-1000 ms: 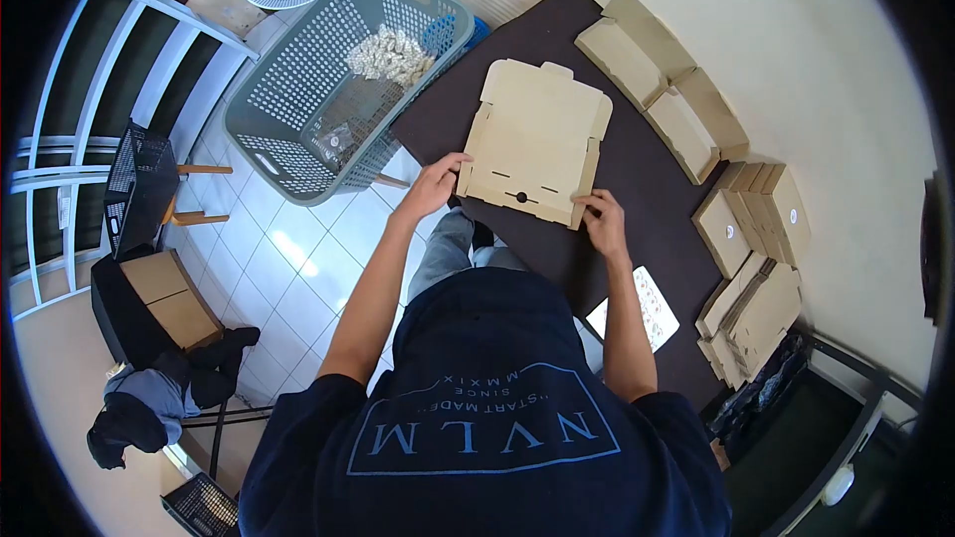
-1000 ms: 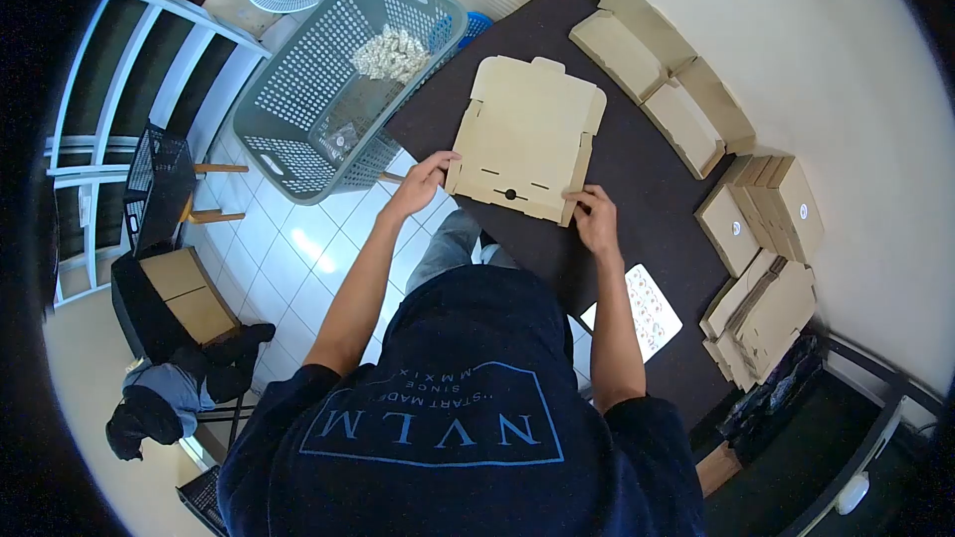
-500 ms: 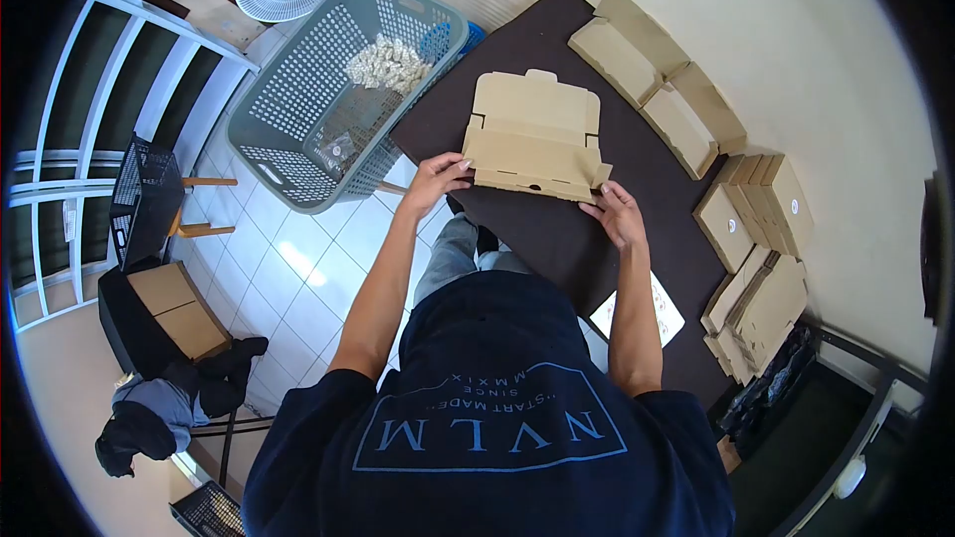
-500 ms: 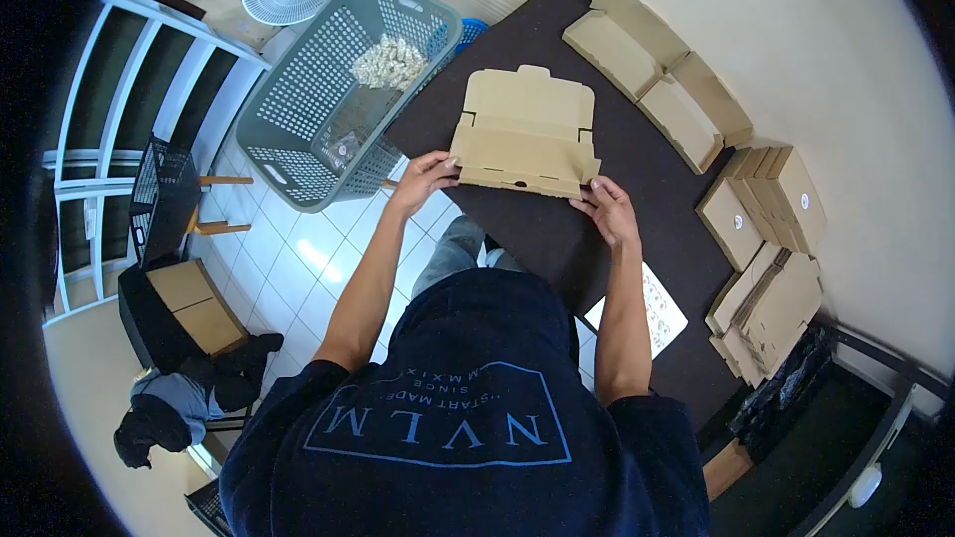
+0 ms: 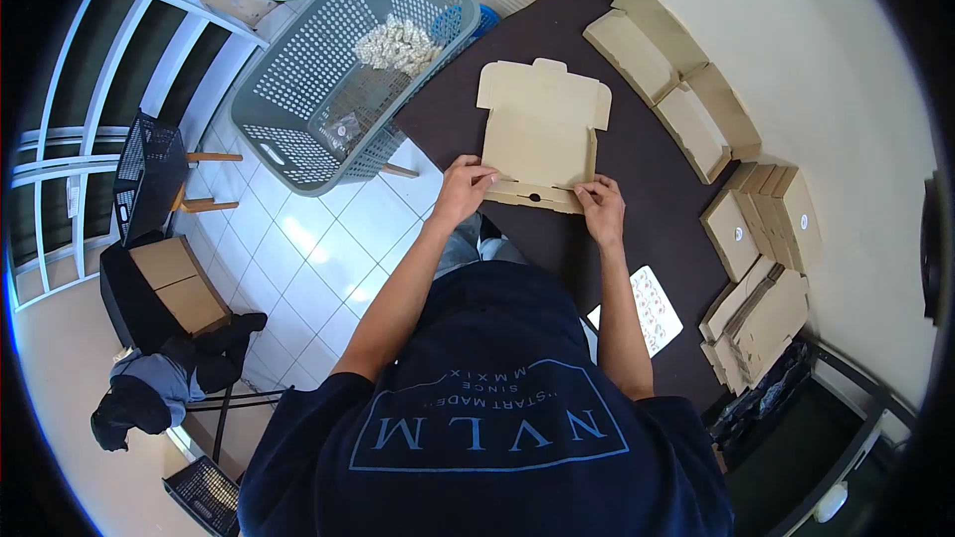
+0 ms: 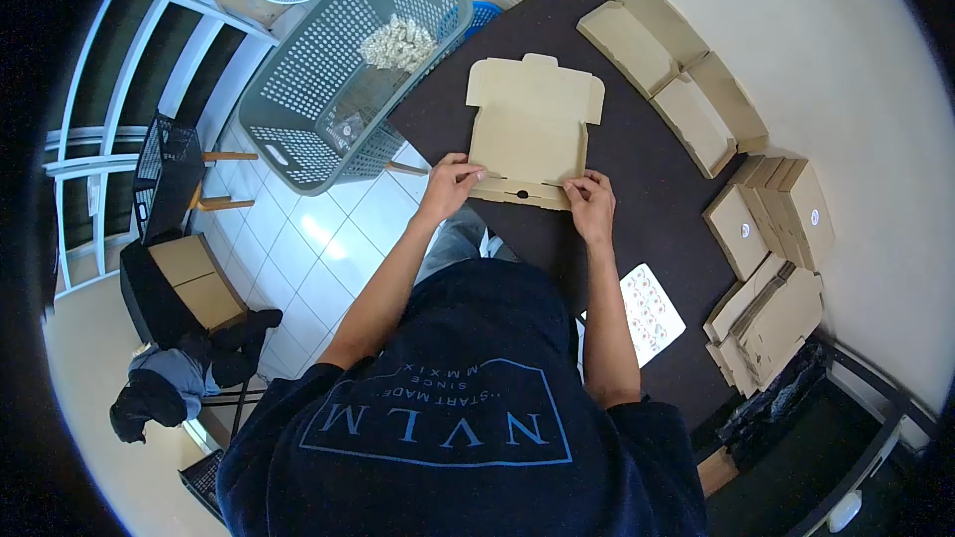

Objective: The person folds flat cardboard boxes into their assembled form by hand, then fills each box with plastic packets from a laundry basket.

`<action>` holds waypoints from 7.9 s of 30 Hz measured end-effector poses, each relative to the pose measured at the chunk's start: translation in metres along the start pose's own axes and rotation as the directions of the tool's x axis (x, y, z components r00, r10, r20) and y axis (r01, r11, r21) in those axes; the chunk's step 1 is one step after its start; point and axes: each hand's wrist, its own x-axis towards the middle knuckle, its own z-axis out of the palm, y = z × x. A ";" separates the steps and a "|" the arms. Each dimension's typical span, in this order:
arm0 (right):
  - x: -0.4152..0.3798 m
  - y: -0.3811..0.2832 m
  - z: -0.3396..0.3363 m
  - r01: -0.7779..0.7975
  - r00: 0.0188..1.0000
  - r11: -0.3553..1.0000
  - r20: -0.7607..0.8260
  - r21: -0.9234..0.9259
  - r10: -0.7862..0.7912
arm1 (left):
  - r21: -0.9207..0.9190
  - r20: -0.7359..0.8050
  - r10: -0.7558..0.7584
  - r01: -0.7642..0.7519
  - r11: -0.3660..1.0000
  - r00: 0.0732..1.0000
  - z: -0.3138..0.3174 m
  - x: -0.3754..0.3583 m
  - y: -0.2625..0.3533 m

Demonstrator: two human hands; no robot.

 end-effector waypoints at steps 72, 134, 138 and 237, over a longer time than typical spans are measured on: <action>0.049 -0.050 -0.018 -0.267 0.961 0.961 -0.061 0.066 0.271 | 0.050 -0.108 0.071 -0.066 0.997 0.992 -0.030 0.011 0.003; 0.064 -0.021 -0.011 -0.328 0.935 0.844 0.021 0.424 0.353 | -0.293 0.184 -0.498 0.531 0.795 0.847 -0.012 0.100 0.015; 0.086 -0.019 -0.026 -0.288 0.940 0.818 -0.019 0.499 0.342 | -0.350 0.229 -0.312 0.377 0.858 0.922 0.004 0.143 0.026; 0.185 -0.306 0.410 -0.161 0.739 0.915 0.660 0.369 -0.137 | -0.478 -0.671 -0.527 0.239 0.845 0.522 -0.384 -0.030 -0.107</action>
